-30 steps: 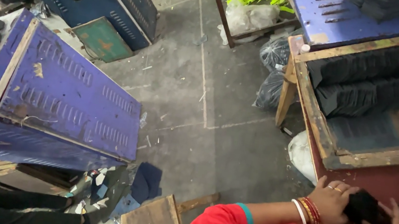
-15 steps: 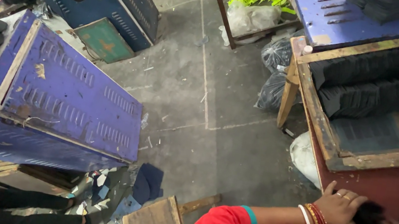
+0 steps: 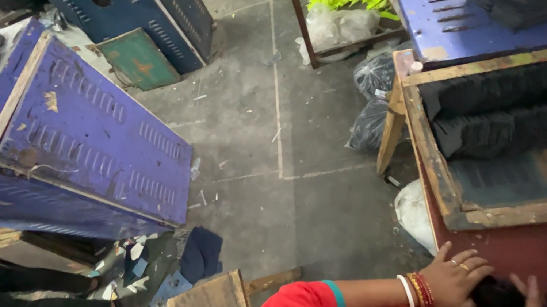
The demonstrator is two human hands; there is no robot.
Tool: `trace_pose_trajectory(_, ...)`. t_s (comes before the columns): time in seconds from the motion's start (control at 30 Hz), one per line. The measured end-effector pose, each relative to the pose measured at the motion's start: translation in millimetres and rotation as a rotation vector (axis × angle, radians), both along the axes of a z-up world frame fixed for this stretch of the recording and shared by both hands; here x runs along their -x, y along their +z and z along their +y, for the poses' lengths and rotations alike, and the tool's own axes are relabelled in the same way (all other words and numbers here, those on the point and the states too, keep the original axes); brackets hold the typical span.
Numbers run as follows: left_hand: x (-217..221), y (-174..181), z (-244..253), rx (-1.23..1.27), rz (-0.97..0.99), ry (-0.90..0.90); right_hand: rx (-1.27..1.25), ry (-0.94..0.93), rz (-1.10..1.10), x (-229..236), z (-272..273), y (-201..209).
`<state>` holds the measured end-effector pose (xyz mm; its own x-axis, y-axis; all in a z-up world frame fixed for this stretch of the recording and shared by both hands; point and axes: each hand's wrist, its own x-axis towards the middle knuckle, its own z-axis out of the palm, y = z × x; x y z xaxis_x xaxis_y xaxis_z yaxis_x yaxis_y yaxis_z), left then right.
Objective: The person folds black fabric pieces on a wooden table. They repeatedly pick up the fabric, fold it, and place it into a wooden crate. The camera moves frequently, showing the surrounding workshop area with blue crates and plastic bags.
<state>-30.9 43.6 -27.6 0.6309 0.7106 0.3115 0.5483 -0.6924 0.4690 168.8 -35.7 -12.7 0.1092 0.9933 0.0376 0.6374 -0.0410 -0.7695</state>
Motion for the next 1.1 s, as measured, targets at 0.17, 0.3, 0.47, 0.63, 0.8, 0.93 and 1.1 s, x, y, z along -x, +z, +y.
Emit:
trace_pose_trajectory(0.17, -31, 1, -5, 0.011, 0.013, 0.087, -0.196, 0.012, 0.099, 9, 17, -17)
trace_pose_trajectory(0.3, -33, -16, 13, 0.224, 0.02, 0.017, -0.07, -0.095, 0.097, 5, 24, -9)
trace_pose_trajectory(0.47, -10, 16, 10, 0.168, -0.035, -0.025, -0.001, -0.11, 0.029, -5, 16, -9)
trace_pose_trajectory(0.63, 0, -1, 13, 0.001, -0.04, 0.013, -0.051, 0.036, -0.197, -20, 11, -55)
trace_pose_trajectory(0.8, -26, -18, -5, 0.07, -0.037, 0.07, -0.157, -0.113, -0.41, 13, 5, -68)
trace_pose_trajectory(0.93, -18, -19, 1, 0.066, -0.018, 0.015, -0.222, -0.114, -0.604, 22, -7, -47)
trace_pose_trajectory(1.1, -13, -12, 3, 0.016, -0.004, -0.003, -0.09, -0.135, -0.872, 23, -18, -42)
